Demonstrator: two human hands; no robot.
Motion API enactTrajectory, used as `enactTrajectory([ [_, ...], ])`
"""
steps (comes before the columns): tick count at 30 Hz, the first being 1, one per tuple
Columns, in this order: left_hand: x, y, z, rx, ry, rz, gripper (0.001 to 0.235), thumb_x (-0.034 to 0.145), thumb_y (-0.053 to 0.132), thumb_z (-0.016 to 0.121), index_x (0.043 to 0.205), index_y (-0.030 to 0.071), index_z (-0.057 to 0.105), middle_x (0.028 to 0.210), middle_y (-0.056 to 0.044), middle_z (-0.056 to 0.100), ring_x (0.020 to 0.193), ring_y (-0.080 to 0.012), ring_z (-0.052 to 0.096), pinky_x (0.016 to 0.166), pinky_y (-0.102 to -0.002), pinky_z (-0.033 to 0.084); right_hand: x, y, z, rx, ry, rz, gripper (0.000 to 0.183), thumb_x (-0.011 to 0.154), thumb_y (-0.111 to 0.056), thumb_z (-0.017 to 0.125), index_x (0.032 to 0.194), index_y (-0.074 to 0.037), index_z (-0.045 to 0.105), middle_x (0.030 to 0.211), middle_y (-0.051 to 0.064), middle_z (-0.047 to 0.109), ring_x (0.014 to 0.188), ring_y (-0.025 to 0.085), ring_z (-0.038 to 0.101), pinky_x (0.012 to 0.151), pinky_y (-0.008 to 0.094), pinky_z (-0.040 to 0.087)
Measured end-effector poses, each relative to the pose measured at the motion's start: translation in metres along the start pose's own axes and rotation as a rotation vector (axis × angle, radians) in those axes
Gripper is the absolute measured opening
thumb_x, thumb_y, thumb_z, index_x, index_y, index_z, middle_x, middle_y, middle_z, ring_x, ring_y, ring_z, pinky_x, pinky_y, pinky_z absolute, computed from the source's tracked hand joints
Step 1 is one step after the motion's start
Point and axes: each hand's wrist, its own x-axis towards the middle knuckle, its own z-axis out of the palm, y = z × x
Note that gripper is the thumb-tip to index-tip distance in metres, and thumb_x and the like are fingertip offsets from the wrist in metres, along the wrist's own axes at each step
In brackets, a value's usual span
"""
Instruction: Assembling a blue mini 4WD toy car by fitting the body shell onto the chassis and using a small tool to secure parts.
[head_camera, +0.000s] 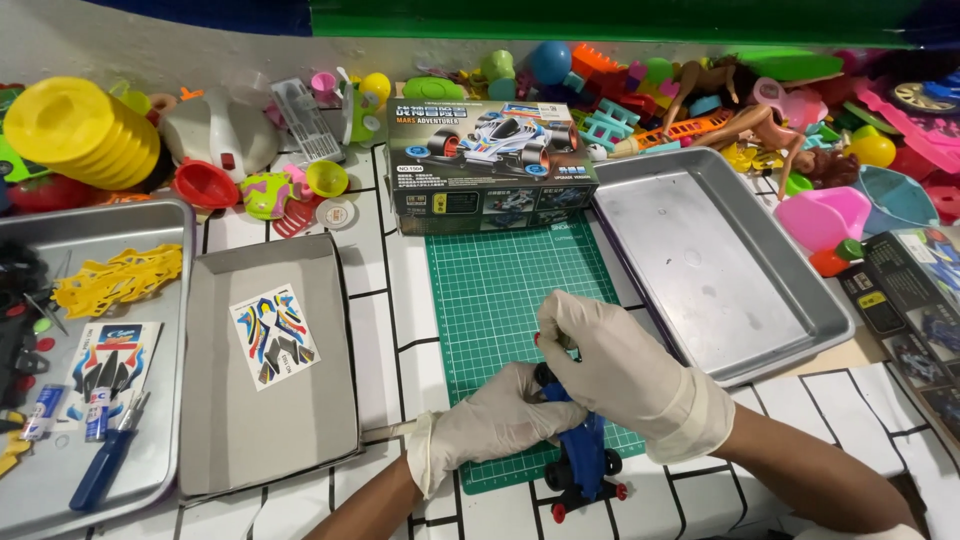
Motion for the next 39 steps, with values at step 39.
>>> enactTrajectory([
  [39,0.014,-0.007,-0.016,-0.484,0.632,0.220,0.045,0.076,0.028,0.079,0.113,0.004,0.070,0.115,-0.015,0.077,0.106,-0.0294,0.074,0.087,-0.043,0.065,0.154,0.393,-0.060,-0.436,0.238,0.498,0.031,0.087,-0.004,0.053,0.086,-0.014,0.082,0.095,0.015,0.075,0.089,0.039,0.069,0.081,0.046,0.060],
])
